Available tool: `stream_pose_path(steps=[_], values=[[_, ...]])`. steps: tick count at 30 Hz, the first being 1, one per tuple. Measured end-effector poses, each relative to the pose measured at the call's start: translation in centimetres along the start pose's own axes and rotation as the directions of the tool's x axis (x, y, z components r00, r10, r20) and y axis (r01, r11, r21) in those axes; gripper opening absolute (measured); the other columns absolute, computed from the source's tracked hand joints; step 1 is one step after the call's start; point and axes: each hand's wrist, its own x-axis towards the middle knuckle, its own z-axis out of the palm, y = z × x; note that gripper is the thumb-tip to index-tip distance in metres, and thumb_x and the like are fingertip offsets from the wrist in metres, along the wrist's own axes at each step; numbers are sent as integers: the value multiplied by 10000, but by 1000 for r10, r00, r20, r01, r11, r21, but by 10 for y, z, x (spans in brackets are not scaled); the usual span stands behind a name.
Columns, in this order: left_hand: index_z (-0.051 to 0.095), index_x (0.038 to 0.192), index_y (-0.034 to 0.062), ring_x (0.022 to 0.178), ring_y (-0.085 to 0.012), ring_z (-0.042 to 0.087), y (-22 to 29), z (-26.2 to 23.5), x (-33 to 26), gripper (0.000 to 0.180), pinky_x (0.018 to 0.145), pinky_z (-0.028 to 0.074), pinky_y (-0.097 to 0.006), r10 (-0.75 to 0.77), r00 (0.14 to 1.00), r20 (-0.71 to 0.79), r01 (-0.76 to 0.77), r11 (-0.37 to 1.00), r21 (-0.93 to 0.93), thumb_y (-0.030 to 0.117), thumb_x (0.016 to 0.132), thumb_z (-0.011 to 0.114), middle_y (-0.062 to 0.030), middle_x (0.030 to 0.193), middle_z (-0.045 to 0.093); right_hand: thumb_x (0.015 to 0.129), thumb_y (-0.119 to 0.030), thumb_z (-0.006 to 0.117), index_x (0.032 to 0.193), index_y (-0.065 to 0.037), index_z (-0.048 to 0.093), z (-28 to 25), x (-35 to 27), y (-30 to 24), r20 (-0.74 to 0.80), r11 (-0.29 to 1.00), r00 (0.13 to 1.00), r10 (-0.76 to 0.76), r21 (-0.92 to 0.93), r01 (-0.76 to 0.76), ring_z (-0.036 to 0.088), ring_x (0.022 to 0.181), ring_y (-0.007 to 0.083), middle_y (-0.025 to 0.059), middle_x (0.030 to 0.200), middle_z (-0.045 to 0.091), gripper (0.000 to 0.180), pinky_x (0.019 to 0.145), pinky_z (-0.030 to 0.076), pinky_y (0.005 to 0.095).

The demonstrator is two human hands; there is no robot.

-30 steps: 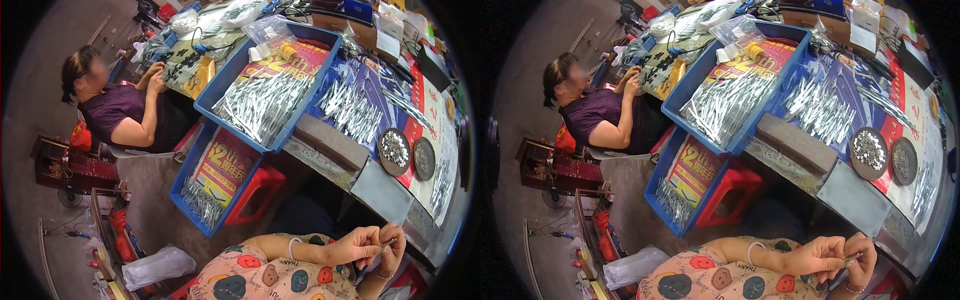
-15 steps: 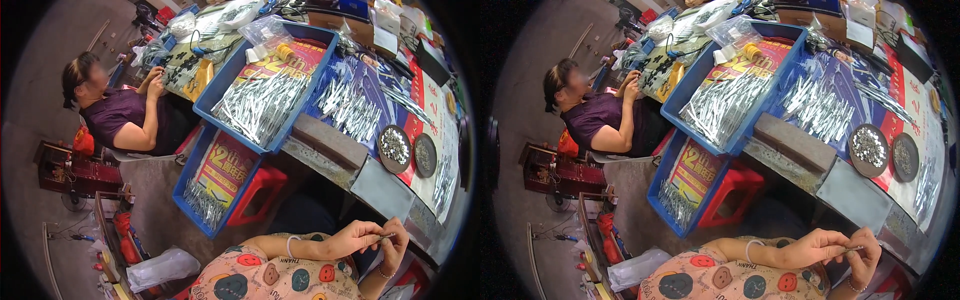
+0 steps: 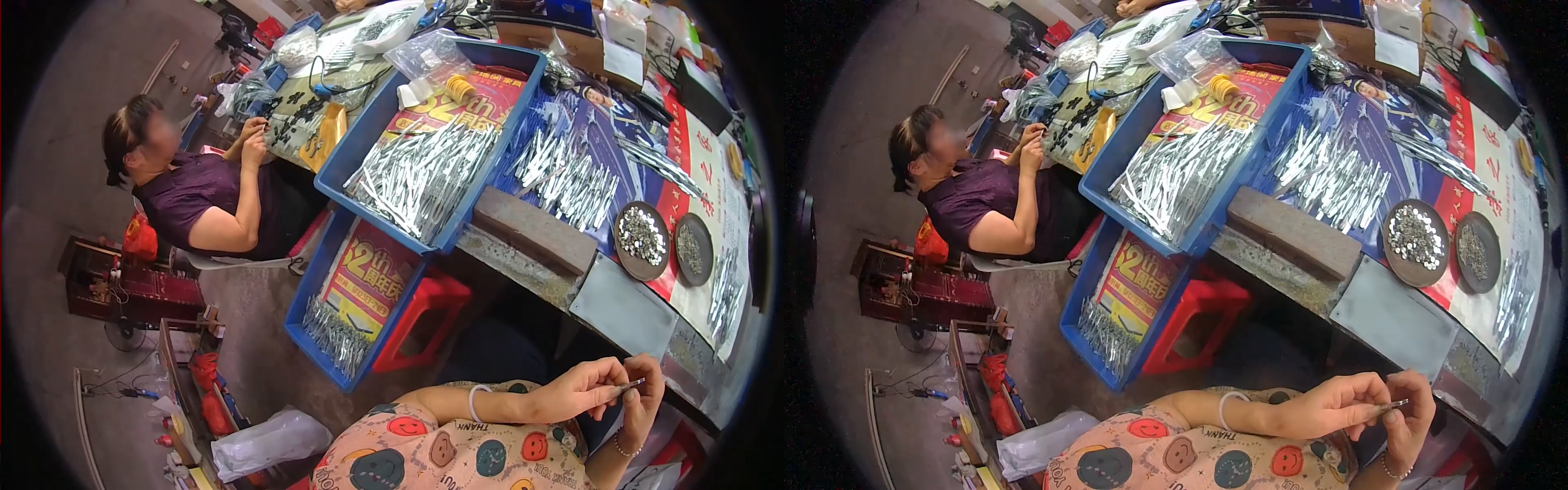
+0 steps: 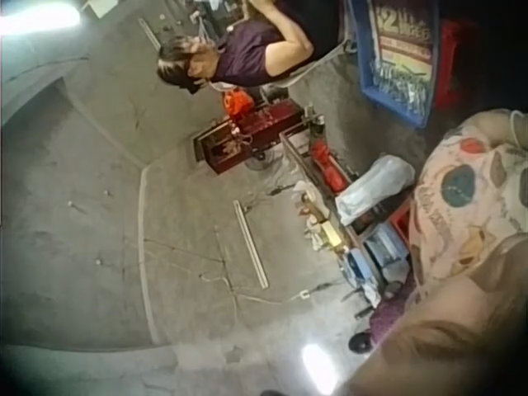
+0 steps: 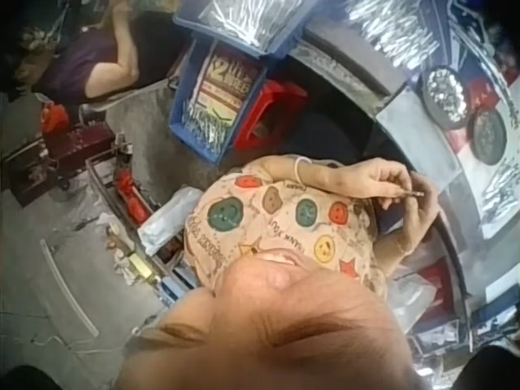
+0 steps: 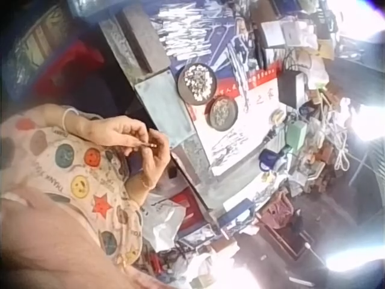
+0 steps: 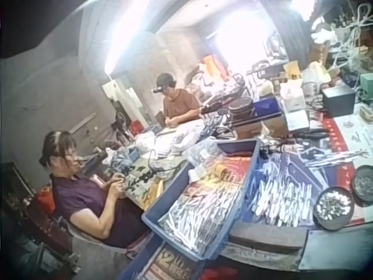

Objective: Manually assembling small metal components including pins and rings on a workshop table.

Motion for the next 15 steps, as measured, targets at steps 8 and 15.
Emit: stream_pose_path(steps=[8, 15], values=[[450, 1025, 35, 574, -42, 456, 8, 6, -3, 125, 510, 381, -172, -55, 997, -51, 59, 994, 87, 137, 952, 462, -10, 842, 501, 823, -503, 599, 883, -5, 488, -6, -1, 4, -9, 998, 1000, -29, -60, 29, 413, 680, 109, 38, 804, 455, 513, 593, 321, 226], [448, 1023, 28, 559, -38, 444, 7, 7, -2, 117, 493, 374, -175, -25, 998, -61, 33, 991, 132, 110, 941, 468, -11, 815, 500, 879, -474, 516, 762, -1, 481, -5, -1, 10, 14, 989, 995, -100, -107, 101, 394, 651, 144, 49, 693, 435, 488, 576, 302, 263]])
